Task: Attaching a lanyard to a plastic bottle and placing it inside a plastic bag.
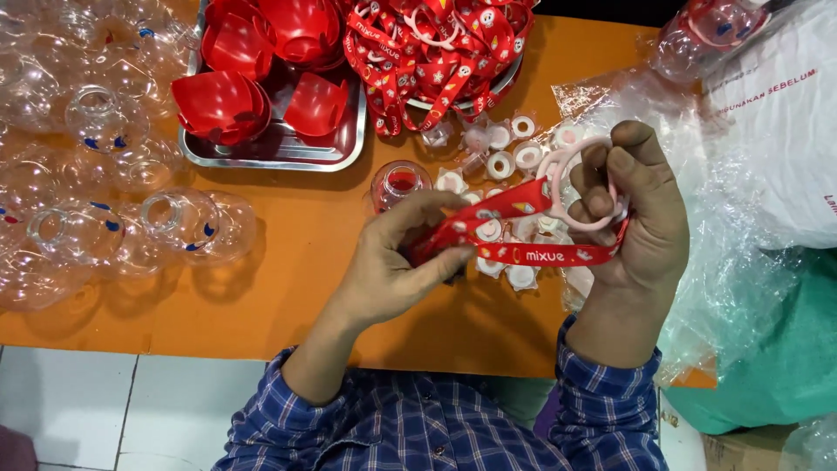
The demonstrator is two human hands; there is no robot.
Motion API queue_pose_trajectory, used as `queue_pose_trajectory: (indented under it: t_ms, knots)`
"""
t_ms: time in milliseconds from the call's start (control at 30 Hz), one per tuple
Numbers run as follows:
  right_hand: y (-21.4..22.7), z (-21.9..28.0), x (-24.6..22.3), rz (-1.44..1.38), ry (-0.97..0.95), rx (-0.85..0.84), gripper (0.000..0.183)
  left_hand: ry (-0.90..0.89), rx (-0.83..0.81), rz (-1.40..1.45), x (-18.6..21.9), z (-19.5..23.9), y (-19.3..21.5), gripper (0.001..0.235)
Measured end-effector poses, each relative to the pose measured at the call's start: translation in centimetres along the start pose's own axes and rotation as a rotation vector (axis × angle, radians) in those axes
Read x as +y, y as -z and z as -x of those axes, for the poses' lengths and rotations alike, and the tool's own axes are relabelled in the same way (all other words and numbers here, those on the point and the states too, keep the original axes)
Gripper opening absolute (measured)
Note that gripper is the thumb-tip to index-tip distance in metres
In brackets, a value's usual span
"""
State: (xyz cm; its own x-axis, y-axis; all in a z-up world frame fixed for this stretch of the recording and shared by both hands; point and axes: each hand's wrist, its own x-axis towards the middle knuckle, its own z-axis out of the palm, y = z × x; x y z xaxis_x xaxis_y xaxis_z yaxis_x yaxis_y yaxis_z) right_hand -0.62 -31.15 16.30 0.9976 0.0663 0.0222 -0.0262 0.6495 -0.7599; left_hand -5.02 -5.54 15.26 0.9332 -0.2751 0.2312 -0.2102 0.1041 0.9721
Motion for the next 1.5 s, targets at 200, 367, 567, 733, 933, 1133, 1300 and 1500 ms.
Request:
queue_pose_trajectory:
  t_ms: [200, 367, 567, 733, 933, 1133, 1300, 1500]
  knots:
    - [-0.2, 0.1, 0.1, 0.025, -0.007, 0.033, 0.013, -0.044, -0.025, 0.100, -1.2, 0.2, 0.1, 0.018]
    - [-0.1, 0.1, -0.3, 0.004, -0.007, 0.010, 0.011, -0.124, -0.156, 0.199, -2.8, 0.3, 1.1, 0.021]
    - [-1.3, 0.5, -0.4, 0.038, 0.005, 0.071, 0.010, -0.154, -0.304, 0.149, -1.3, -0.7, 1.5, 0.018]
    - [-2.4, 1.0, -0.6, -0.026, -0.019, -0.007, 0.011, -0.228, -0.157, 0.013, -0.7, -1.6, -1.0, 0.046]
    - [-3.0, 1.4, -2.0, -0.045, -0.001, -0.045, 0.012, -0.068, -0.104, 0.179, -2.3, -2.5, -2.1, 0.035]
    - [1.6, 1.8, -5.4, -0.237, 0.007, -0.026, 0.014, -0.007, 0.149, 0.215, -1.8, -1.6, 1.3, 0.020]
    - [3.5, 1.6, -5.3, -0.387, -0.088, -0.202, 0.018, 0.028, 0.105, 0.752, -4.9, -0.1, 2.7, 0.022]
    - [4.2, 1.0, -3.4, -0.411, -0.108, -0.102, 0.015, -0.072, 0.217, 1.013, -4.0, 0.4, 3.6, 0.015]
